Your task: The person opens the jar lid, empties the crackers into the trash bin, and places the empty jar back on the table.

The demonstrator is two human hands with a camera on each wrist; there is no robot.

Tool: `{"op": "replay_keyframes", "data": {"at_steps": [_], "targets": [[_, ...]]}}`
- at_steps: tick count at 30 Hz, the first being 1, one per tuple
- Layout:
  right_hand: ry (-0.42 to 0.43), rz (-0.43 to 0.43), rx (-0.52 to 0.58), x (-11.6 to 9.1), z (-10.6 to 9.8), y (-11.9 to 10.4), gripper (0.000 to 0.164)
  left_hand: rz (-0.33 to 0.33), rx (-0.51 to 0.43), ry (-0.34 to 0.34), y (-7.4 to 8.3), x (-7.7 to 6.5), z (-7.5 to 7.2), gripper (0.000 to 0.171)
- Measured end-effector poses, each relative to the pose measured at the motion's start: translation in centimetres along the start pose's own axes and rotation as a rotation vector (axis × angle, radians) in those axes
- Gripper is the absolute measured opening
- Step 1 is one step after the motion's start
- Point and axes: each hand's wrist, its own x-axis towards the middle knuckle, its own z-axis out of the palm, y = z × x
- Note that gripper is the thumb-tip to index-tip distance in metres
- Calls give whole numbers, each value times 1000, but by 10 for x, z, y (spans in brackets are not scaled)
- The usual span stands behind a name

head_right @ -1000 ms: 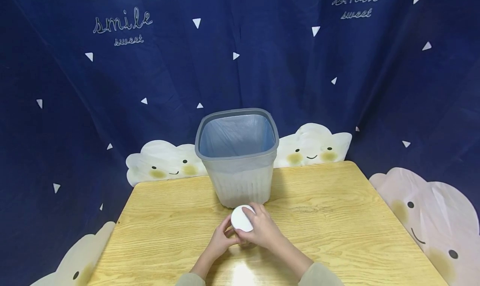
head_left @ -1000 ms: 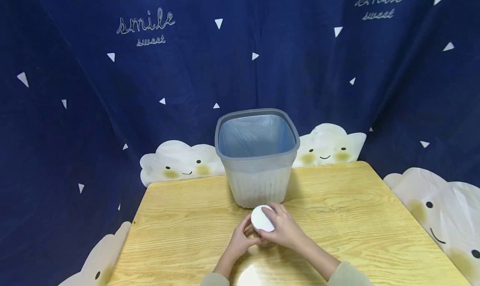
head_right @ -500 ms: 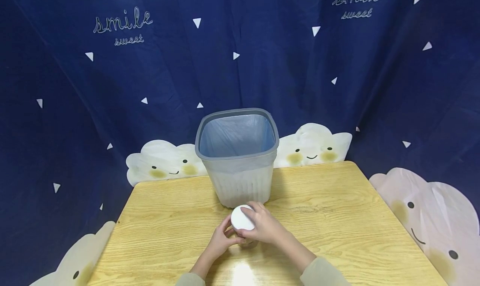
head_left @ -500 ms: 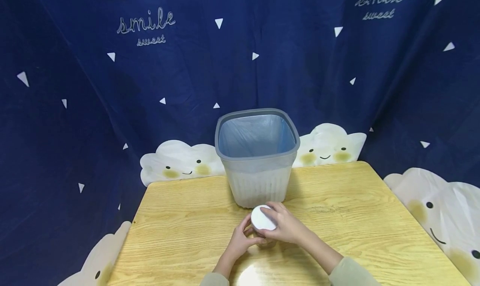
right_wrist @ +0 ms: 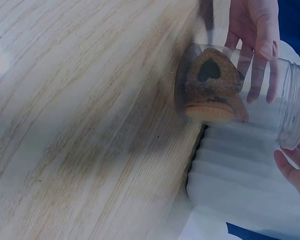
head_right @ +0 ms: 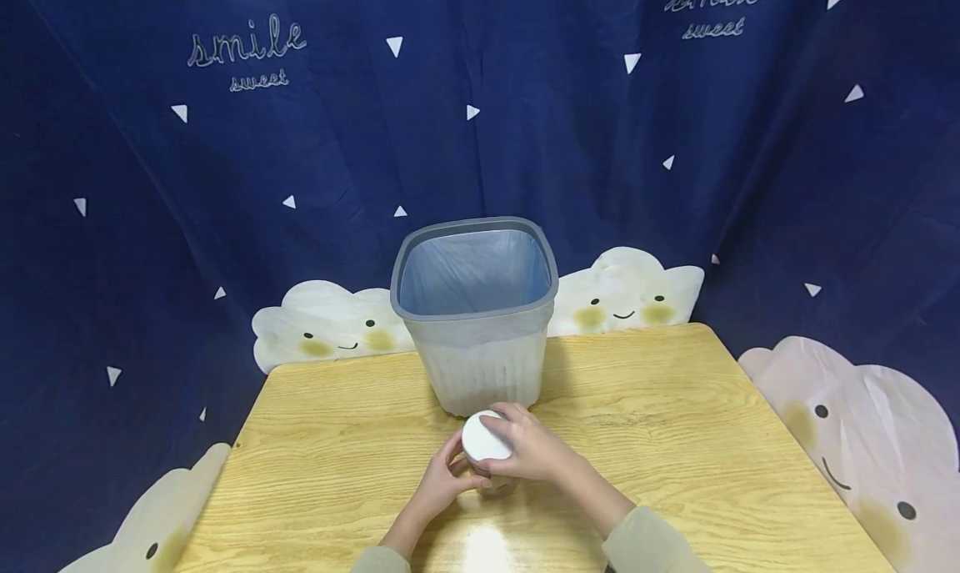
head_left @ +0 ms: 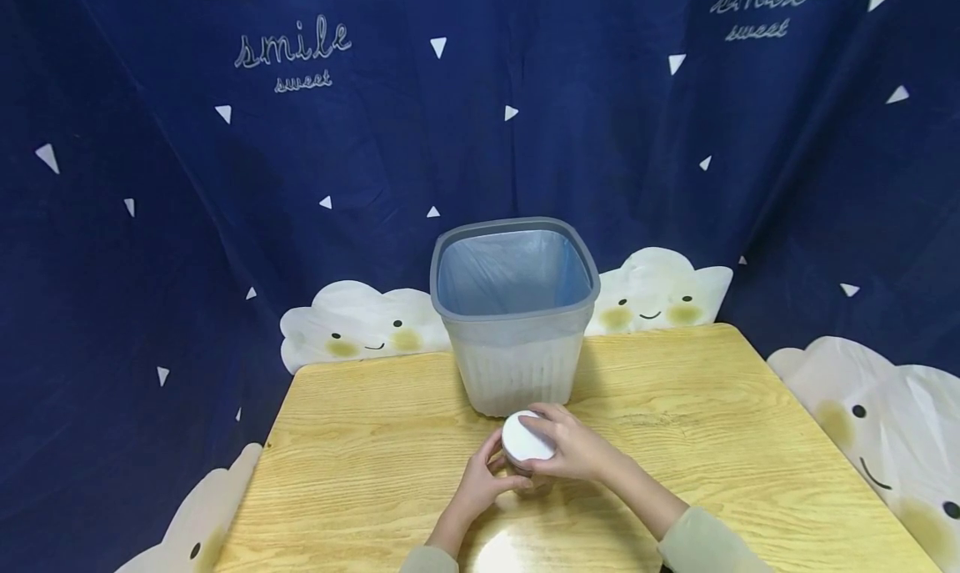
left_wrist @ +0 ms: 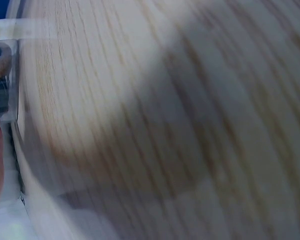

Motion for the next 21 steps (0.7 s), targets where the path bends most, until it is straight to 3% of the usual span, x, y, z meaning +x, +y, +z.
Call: {"op": "replay_keyframes", "data": {"at_steps": [14, 21], "targets": [[-72, -49, 13, 4, -8, 7, 60, -4, -8, -14, 2, -1, 0, 87], [-50, -64, 6, 4, -12, 12, 61, 7, -31, -18, 20, -5, -1, 86]]}}
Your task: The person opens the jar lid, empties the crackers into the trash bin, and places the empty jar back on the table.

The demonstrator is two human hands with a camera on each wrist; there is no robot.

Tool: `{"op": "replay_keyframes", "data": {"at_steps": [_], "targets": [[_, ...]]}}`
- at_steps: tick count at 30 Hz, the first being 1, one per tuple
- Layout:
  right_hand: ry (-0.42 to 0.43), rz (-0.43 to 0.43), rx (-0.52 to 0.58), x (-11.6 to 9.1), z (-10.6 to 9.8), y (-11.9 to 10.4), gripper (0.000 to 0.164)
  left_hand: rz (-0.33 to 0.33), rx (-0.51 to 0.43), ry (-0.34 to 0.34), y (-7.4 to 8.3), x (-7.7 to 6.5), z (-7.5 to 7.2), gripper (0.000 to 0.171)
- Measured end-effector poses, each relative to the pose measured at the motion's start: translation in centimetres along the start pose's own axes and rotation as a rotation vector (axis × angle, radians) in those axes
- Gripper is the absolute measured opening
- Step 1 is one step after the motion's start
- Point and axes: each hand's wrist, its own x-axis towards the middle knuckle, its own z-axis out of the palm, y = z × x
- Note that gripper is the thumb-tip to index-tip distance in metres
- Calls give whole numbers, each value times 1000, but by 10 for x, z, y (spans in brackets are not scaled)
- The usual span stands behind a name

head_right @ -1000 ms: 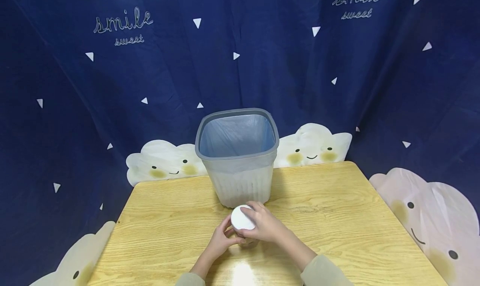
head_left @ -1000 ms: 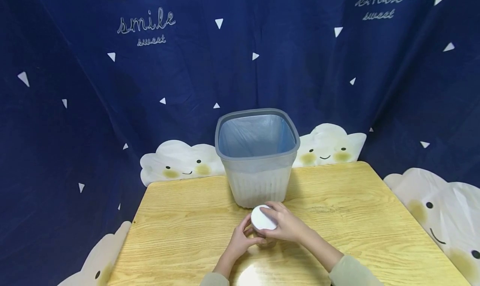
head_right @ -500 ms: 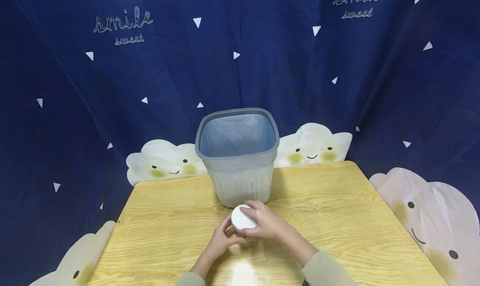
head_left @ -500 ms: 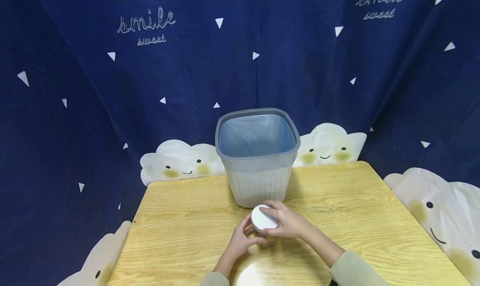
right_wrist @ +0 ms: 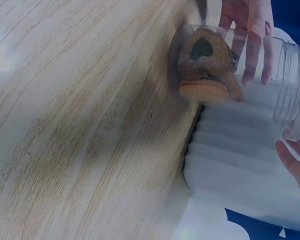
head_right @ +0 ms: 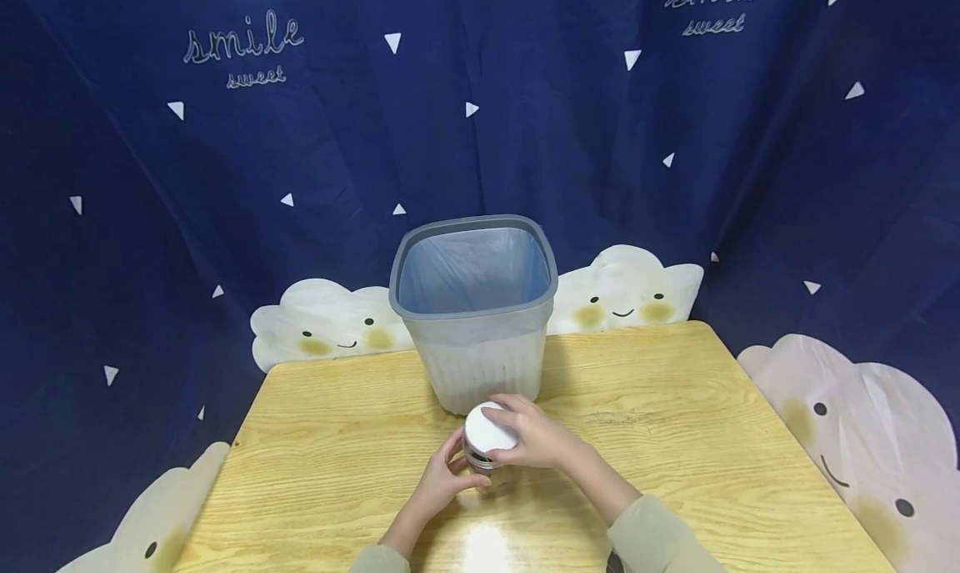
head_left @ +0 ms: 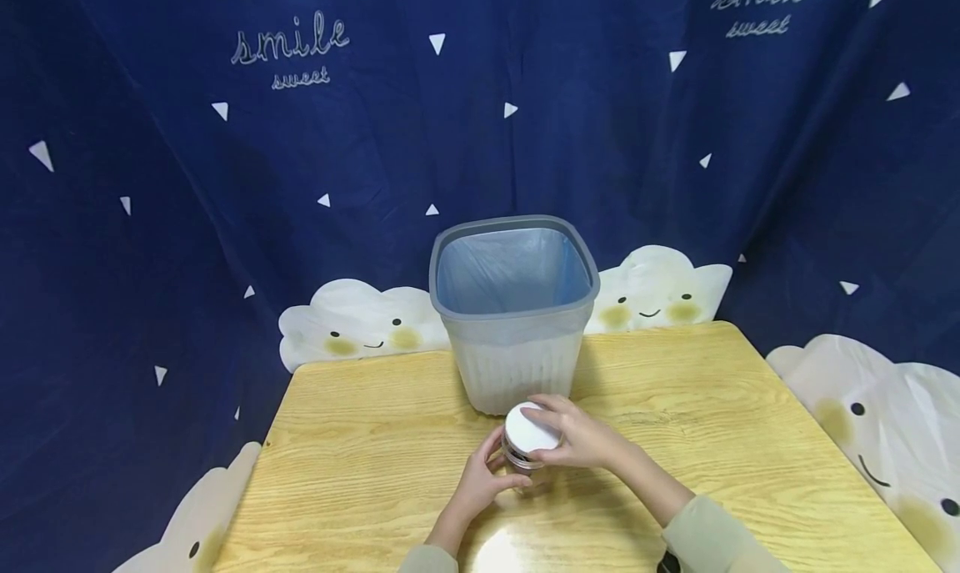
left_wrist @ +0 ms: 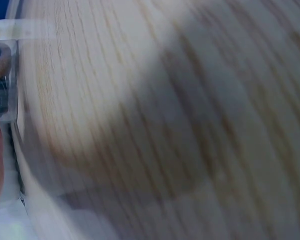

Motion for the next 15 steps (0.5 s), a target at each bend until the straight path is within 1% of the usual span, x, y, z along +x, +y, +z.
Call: {"op": "replay_keyframes", "data": {"at_steps": [1, 6, 8, 15], "targets": [[2, 2, -3, 0, -1, 0, 61, 4, -3, 0, 0, 0, 0, 86], [24, 8, 0, -1, -4, 0, 61, 24, 61, 12, -15, 4, 0, 85], [32, 14, 4, -2, -6, 0, 60, 24, 81, 12, -19, 4, -1, 85], [58, 25, -21, -5, -9, 5, 60, 7, 69, 21, -19, 5, 0, 84]]}}
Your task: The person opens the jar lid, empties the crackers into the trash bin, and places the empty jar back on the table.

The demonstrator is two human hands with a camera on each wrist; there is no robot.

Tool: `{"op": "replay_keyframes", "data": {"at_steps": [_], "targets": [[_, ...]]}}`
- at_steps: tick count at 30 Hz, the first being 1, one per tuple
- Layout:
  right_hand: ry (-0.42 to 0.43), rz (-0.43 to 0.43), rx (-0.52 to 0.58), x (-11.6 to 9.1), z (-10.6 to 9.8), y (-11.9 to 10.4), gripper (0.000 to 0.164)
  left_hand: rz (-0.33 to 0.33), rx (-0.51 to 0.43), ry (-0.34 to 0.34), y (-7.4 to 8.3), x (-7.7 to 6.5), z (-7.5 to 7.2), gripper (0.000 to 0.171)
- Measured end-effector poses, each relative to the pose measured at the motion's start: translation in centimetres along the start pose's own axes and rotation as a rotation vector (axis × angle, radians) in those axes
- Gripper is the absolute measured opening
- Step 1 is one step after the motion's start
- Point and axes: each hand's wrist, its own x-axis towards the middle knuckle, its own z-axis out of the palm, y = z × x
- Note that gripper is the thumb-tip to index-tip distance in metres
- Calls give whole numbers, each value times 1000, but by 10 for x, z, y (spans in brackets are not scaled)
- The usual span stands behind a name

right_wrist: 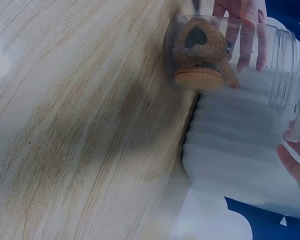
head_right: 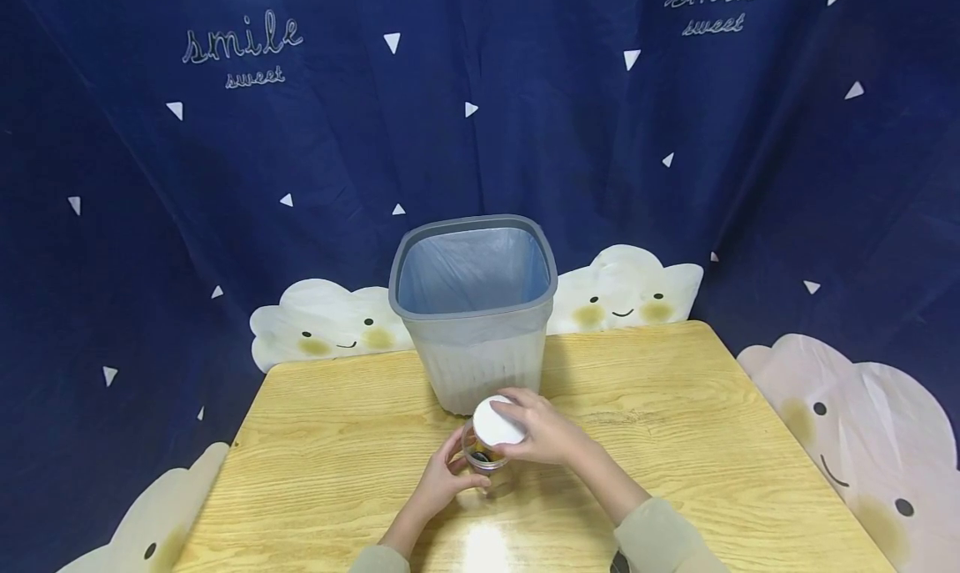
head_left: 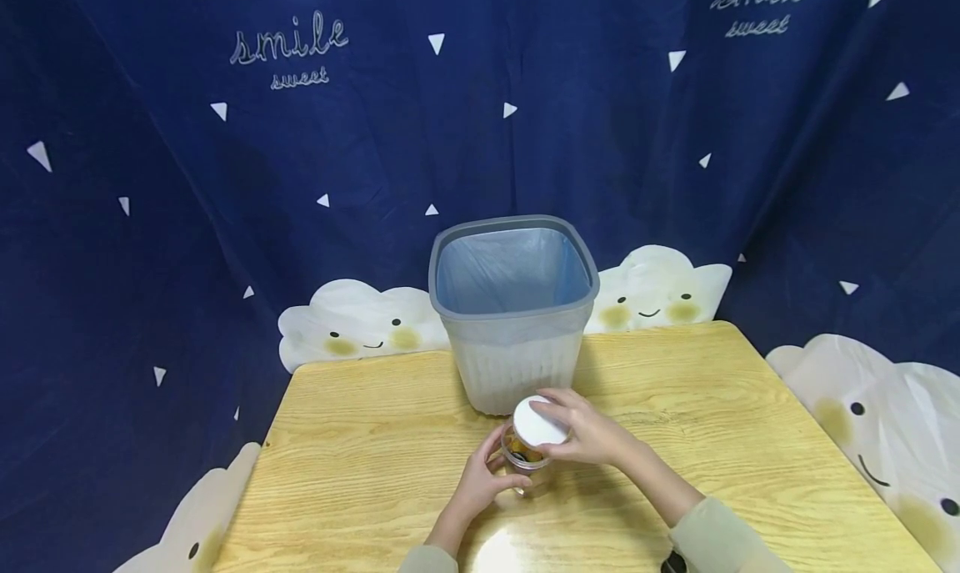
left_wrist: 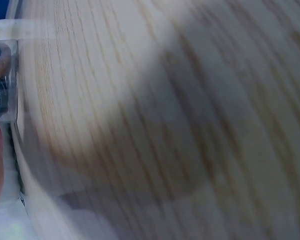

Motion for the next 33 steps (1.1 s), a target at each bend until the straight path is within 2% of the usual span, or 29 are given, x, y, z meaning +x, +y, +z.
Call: {"op": "replay_keyframes", "data": {"at_steps": [4, 11, 15, 33], "targets": [[18, 6, -1, -2, -2, 2, 60, 6, -14, 2, 3, 0, 0, 85], [57, 35, -11, -5, -6, 6, 60, 1, -50, -9, 26, -5, -1, 85], [67, 55, -7, -7, -9, 8, 60, -9, -53, -10, 32, -7, -2, 84], [144, 99, -41, -23, -17, 22, 58, -34, -109, -17, 27, -6, -2, 85]]}}
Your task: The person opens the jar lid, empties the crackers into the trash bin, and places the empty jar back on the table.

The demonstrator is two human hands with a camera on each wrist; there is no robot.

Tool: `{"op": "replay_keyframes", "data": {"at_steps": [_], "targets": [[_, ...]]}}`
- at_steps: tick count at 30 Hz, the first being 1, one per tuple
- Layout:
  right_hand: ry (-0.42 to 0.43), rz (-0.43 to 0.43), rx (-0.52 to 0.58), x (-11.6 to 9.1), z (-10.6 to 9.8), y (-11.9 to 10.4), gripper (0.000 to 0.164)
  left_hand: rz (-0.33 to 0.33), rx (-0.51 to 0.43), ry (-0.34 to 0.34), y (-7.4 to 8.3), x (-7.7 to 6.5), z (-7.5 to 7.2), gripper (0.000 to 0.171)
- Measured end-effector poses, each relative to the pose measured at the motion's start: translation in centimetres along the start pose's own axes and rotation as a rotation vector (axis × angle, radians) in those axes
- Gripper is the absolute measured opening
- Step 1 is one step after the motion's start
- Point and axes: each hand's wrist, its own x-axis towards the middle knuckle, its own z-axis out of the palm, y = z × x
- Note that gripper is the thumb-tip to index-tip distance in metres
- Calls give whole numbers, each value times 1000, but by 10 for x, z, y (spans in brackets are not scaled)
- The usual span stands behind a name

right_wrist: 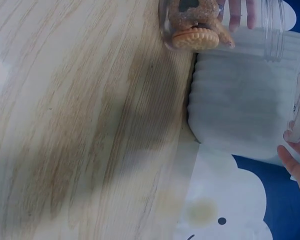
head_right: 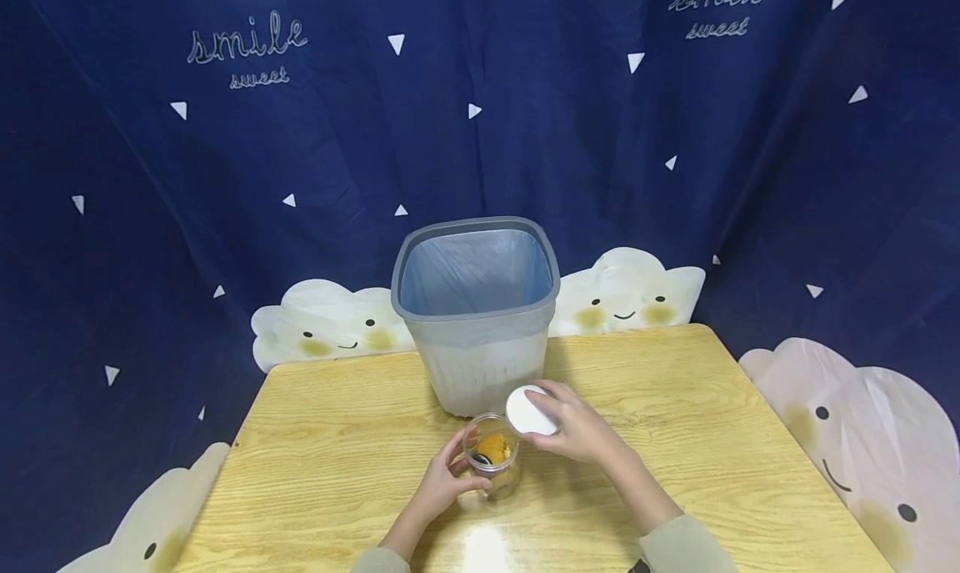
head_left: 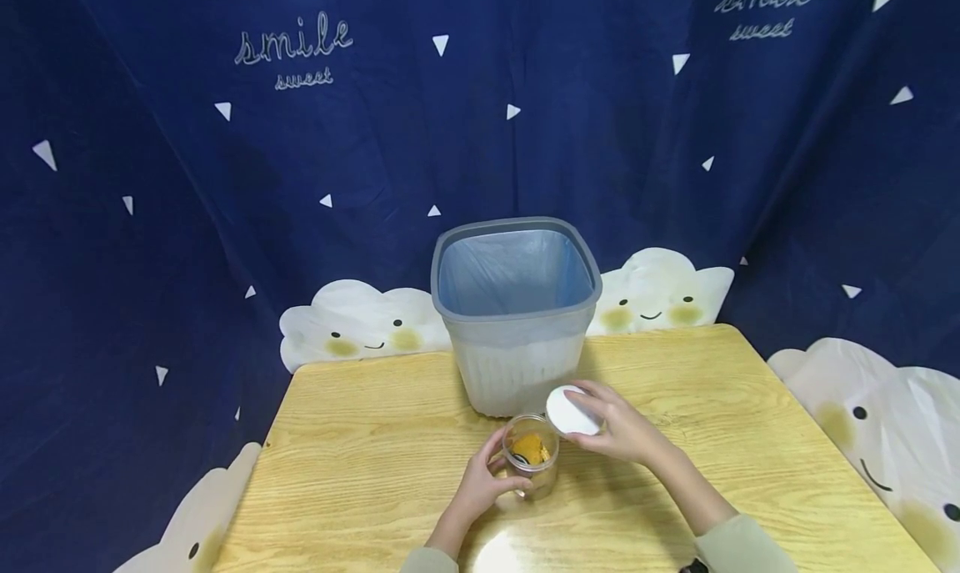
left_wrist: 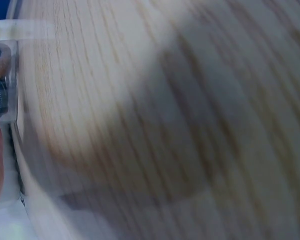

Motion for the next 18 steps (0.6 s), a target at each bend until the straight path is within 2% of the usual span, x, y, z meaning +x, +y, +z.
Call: {"op": "replay_keyframes", "data": {"at_steps": [11, 18], "targets": [[7, 75, 26, -10, -5, 8, 61, -1, 7, 10, -1, 0, 0, 85], [32, 76, 9, -18, -7, 14, 61, 16, 31, 17, 0, 0, 1, 85]]}}
